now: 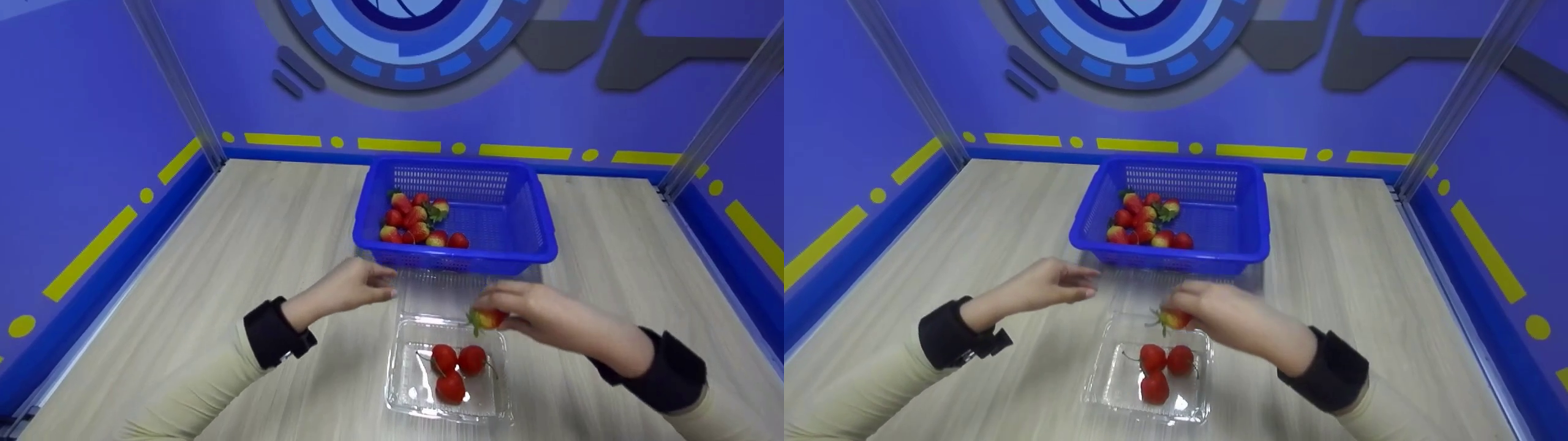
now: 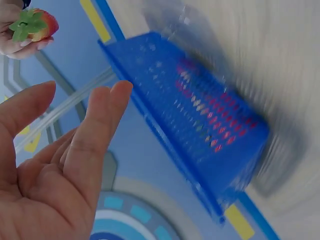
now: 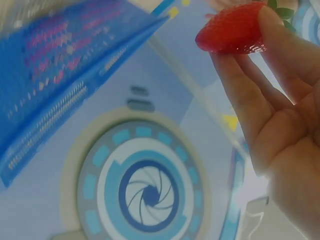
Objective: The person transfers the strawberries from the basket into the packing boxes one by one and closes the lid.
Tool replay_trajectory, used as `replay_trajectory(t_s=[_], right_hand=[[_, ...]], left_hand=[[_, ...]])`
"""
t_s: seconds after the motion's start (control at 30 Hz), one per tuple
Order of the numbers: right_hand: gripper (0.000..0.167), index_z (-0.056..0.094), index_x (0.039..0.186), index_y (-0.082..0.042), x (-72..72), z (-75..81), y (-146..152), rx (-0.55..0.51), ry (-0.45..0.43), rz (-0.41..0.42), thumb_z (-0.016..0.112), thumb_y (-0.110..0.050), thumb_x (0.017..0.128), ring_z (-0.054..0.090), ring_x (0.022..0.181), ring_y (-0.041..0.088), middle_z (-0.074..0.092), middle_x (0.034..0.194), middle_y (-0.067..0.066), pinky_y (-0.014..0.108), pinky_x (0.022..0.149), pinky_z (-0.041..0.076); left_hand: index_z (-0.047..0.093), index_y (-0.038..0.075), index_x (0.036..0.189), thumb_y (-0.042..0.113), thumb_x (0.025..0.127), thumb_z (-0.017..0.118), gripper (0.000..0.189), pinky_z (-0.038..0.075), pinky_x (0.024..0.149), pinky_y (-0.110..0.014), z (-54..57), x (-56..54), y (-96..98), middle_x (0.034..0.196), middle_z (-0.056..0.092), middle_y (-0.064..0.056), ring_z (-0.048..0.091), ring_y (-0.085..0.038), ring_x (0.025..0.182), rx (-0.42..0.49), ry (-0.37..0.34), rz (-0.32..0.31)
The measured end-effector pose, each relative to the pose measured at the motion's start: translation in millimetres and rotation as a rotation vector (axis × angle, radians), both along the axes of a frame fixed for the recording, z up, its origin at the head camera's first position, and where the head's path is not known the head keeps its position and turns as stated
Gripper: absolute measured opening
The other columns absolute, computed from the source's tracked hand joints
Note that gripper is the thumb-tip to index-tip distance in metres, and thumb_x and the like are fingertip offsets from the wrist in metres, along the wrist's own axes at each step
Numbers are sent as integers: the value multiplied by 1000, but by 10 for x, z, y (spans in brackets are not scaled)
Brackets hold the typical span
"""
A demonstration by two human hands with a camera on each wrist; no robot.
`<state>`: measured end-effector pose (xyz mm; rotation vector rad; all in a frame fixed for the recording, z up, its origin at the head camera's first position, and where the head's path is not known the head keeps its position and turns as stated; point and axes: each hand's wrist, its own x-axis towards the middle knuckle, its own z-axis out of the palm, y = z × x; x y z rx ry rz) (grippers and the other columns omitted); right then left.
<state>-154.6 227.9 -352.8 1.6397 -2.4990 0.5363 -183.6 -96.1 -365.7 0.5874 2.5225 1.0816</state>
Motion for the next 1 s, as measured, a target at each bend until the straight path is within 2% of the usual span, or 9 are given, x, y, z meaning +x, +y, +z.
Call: replay_trajectory(t_s=[0.07,0.17,0.3,0.4,0.47,0.53,0.63,0.77,1.0], right_hand=[[39,70,117,-7,72,-72,-17,-2,36,27,81,2,80,72,96,23,74,108,8,31,80,64],[38,71,115,-9,153,-185,-36,10,63,55,81,0,80,72,97,20,74,108,4,29,82,63],[36,71,112,-11,235,-345,-37,32,48,76,81,0,80,72,99,16,73,108,1,24,83,62],[38,71,112,-12,291,-451,-27,57,25,77,83,1,77,72,99,15,73,108,1,24,84,62],[38,72,112,-12,319,-499,-19,88,-13,63,83,1,78,72,100,15,74,109,1,25,84,62],[38,72,114,-12,340,-527,-14,133,-68,37,81,2,80,72,101,15,74,111,2,27,85,63],[38,73,116,-13,363,-557,-11,189,-110,5,80,1,82,72,103,14,75,113,2,28,86,63],[36,74,114,-12,377,-619,-27,200,-58,19,81,-1,81,72,102,14,74,112,2,26,84,63],[35,75,112,-12,389,-726,-56,232,-49,12,80,2,81,71,96,11,74,105,1,20,79,61]], left_hand=[[63,-9,131,13,96,70,42,64,83,-30,-77,34,13,115,76,-23,76,-31,104,-6,-16,-5],[62,-11,132,13,95,70,45,58,68,-21,-192,77,24,105,78,-22,76,-23,86,7,-58,-4],[60,-13,133,14,95,71,48,49,58,-15,-344,118,28,97,79,-22,73,-28,76,18,-119,19],[63,-13,129,17,94,73,47,50,57,-18,-463,145,26,95,79,-22,75,-39,83,9,-151,56],[65,-11,127,19,94,74,46,53,58,-19,-541,167,26,93,79,-21,75,-39,84,3,-167,87],[67,-12,124,20,93,75,45,53,59,-20,-617,187,32,89,79,-20,76,-34,80,4,-168,104],[69,-12,119,22,91,78,45,51,59,-17,-707,213,51,83,78,-18,72,-18,70,14,-171,121],[71,-10,114,22,89,79,41,47,59,-15,-772,220,82,80,78,-17,65,-7,64,32,-179,137],[74,-4,99,14,89,78,21,56,61,-21,-811,214,127,81,78,-18,70,-10,63,106,-261,143]])
